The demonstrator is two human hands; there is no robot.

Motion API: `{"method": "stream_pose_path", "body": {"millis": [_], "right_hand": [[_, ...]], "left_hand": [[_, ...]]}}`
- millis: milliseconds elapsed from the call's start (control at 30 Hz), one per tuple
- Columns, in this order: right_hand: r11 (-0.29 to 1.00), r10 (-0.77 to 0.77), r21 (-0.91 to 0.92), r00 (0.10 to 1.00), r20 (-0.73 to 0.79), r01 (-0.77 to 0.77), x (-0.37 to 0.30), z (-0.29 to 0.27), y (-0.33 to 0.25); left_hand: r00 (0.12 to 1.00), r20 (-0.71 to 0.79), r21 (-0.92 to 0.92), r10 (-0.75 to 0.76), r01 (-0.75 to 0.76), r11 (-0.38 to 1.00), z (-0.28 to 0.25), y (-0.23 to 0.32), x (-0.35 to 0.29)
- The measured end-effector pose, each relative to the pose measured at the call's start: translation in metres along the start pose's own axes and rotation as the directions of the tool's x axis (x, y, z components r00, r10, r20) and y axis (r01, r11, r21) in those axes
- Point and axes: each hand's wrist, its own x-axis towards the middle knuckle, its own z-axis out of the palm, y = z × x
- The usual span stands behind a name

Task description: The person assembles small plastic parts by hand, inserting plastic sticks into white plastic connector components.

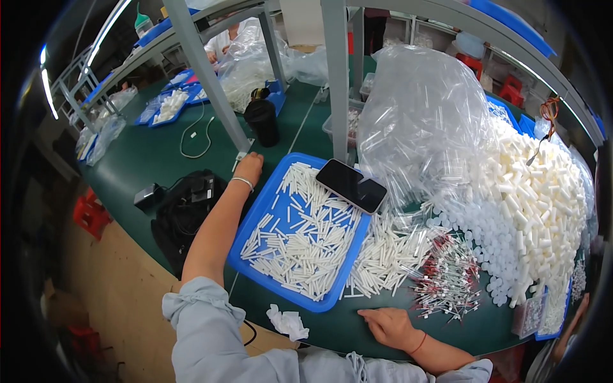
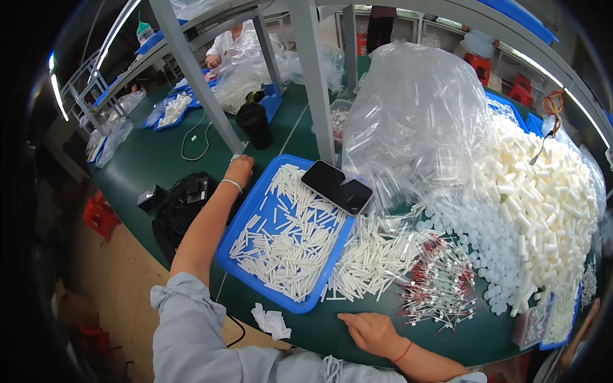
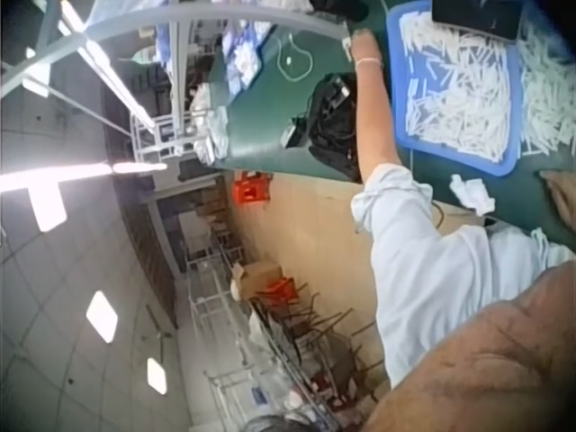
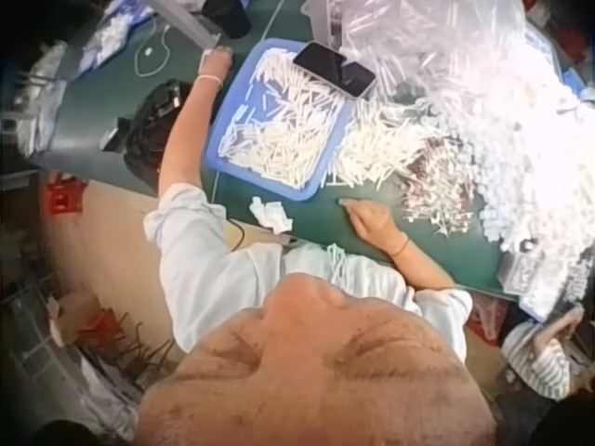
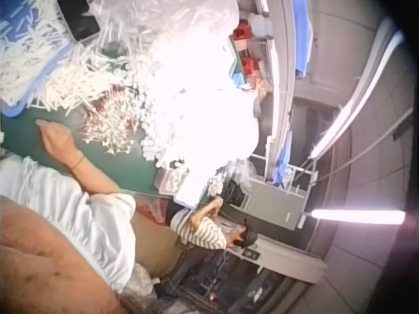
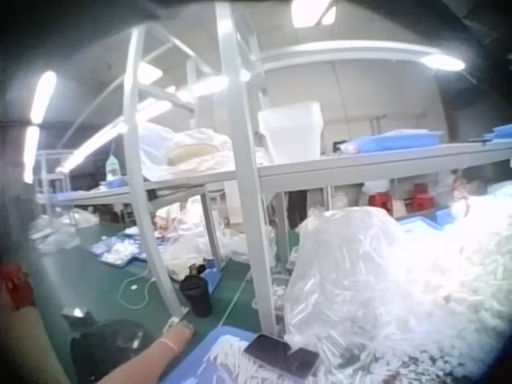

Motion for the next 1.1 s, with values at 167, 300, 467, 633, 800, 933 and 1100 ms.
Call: {"method": "stream_pose_path", "body": {"millis": [167,300,467,633,800,933,1100], "right_hand": [[1.0,-0.016,0.026,1.0,-0.005,0.016,0.001,0.003,-0.001],[1.0,0.01,0.01,1.0,0.016,-0.01,0.002,0.001,-0.002],[1.0,0.019,0.021,0.999,-0.05,-0.018,0.0,-0.001,0.0],[1.0,0.001,0.027,1.0,0.0,-0.001,0.003,0.002,-0.004],[1.0,0.016,0.021,1.0,0.012,-0.016,0.006,0.0,-0.005],[0.999,0.018,0.029,1.0,0.005,-0.018,0.004,0.002,-0.003],[0.999,0.041,0.029,0.999,0.001,-0.041,0.005,0.0,-0.003]], "left_hand": [[0.967,-0.163,-0.184,-0.197,0.166,0.969,0.002,-0.016,-0.011],[0.928,-0.241,-0.493,-0.283,0.134,0.86,-0.027,0.005,-0.02],[0.999,0.032,-0.756,-0.037,0.049,0.652,-0.086,0.059,-0.039],[0.847,0.059,-0.157,-0.527,0.53,0.833,-0.03,-0.018,-0.026],[0.786,0.105,0.016,-0.609,0.611,0.792,0.002,-0.041,-0.012],[0.8,0.075,-0.019,-0.596,0.599,0.801,0.004,-0.044,-0.009],[0.802,0.042,-0.277,-0.596,0.582,0.764,-0.004,-0.017,0.006]]}}
